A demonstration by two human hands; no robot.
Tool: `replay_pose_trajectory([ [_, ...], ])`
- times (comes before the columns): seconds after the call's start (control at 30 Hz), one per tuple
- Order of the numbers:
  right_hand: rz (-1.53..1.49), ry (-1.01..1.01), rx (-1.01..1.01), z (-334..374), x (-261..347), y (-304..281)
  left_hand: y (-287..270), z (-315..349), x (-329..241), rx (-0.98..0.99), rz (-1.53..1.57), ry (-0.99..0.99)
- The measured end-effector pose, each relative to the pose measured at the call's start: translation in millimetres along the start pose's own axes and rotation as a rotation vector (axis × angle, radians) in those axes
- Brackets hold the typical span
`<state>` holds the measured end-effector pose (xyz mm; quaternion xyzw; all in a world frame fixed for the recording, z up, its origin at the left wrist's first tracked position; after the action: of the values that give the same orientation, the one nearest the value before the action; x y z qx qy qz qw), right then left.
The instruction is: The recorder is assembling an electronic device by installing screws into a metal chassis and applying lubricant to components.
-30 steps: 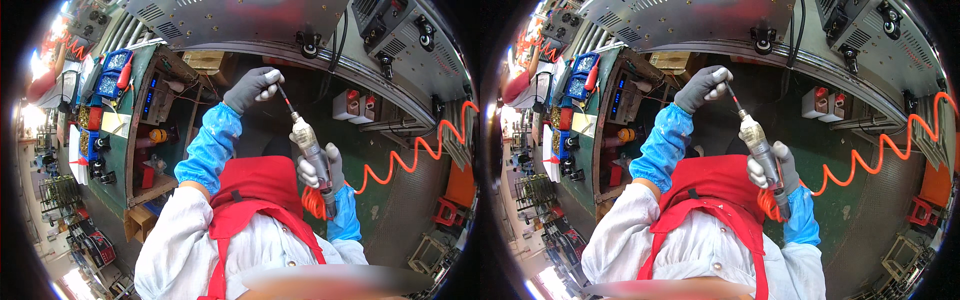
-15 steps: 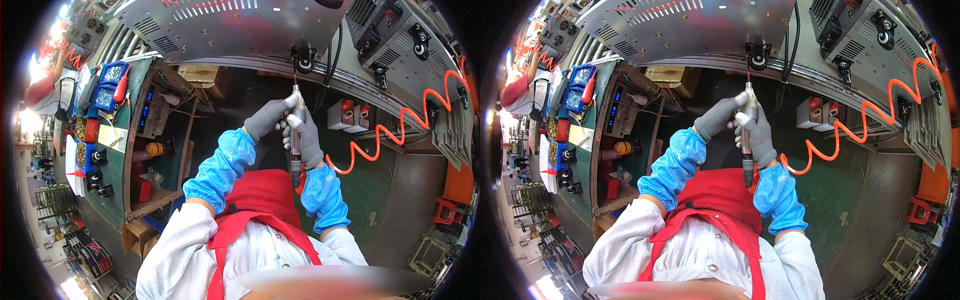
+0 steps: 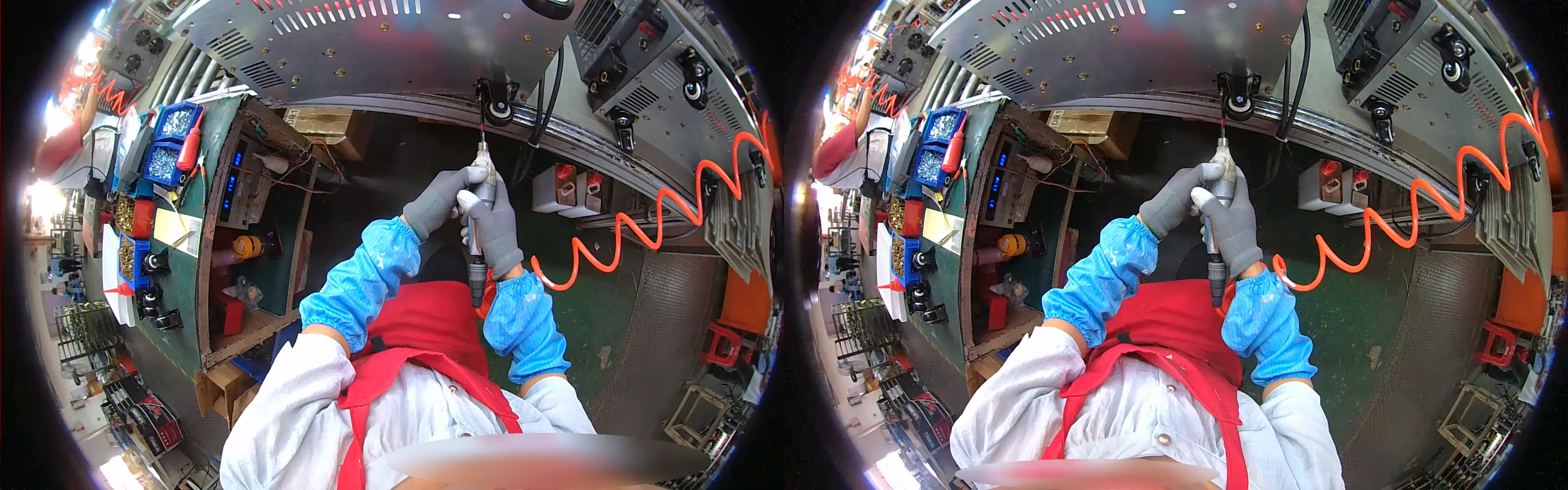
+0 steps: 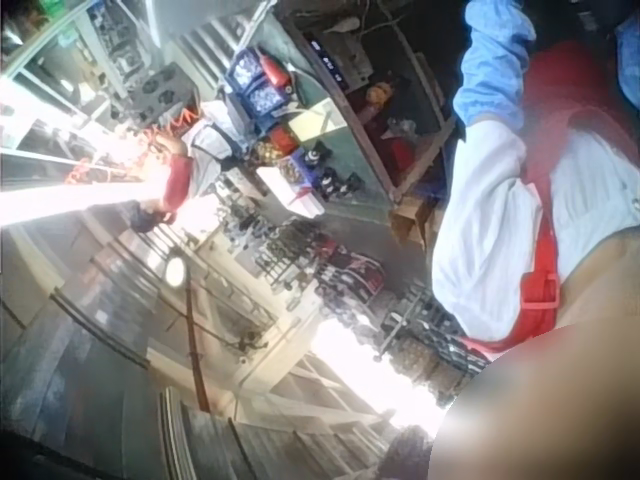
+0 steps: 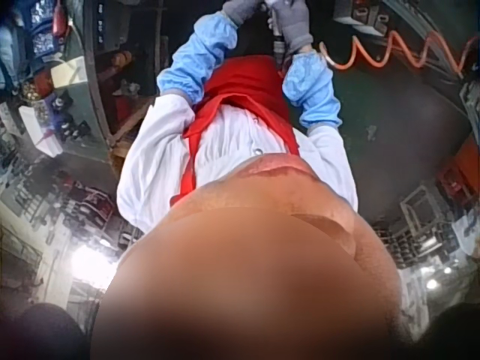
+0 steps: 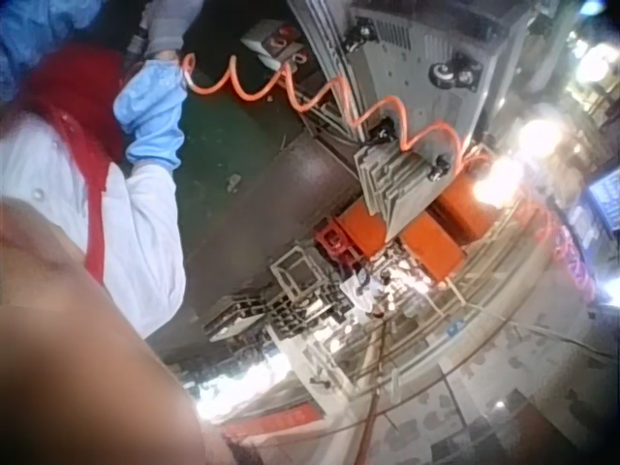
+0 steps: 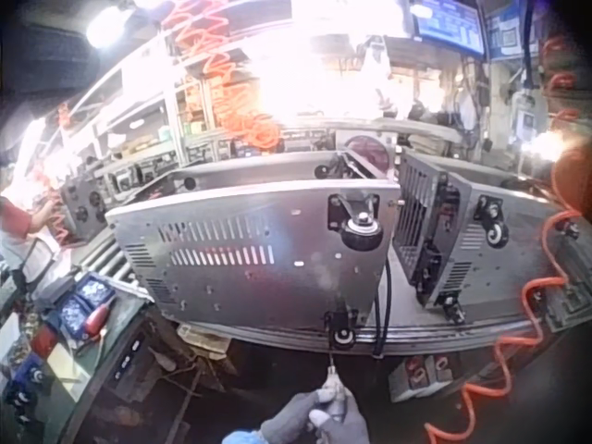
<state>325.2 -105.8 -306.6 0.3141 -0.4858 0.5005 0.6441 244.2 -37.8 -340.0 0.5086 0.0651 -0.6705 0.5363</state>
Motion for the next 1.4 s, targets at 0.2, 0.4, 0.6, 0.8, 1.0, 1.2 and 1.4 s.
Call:
replay_pose_trajectory([
  [0.2, 0.231, -0.041, -0.085, -8.1, -13.3, -7.6, -5.0, -16.7, 18.7, 0.069, 0.142, 0.006],
  [0.4, 0.428, -0.061, -0.141, -3.3, -6.6, -10.1, 5.0, -10.8, 20.7, 0.097, 0.372, -0.030],
  [0.6, 0.510, -0.044, -0.154, -0.6, -0.9, -12.0, 7.8, -8.2, 22.3, 0.142, 0.367, -0.054],
  [0.8, 0.545, -0.113, -0.205, -4.3, -3.7, -10.5, 7.1, -10.5, 21.3, 0.118, 0.424, -0.028],
  [1.0, -0.250, 0.137, 0.169, 5.9, 18.5, -1.0, 8.4, 6.4, -16.4, 0.026, -0.045, 0.078],
  [1.2, -0.175, 0.084, 0.081, 3.6, 15.1, 4.9, 4.5, 4.4, -11.9, -0.039, 0.092, 0.112],
  [1.4, -0.152, 0.100, 0.083, 0.6, 21.0, 7.9, 5.6, 10.0, -19.8, -0.044, 0.070, 0.068],
])
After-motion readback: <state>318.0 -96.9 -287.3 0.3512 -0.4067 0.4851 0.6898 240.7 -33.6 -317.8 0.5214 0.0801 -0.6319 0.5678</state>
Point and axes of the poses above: each hand's wrist, its own z-axis away from the middle knuckle, its own y-axis out of the palm, x = y × z, the point moved 7 cm from there along -z, towards the middle knuckle, and after that the axes turned 8 degrees about z, right-handed, at the moved point
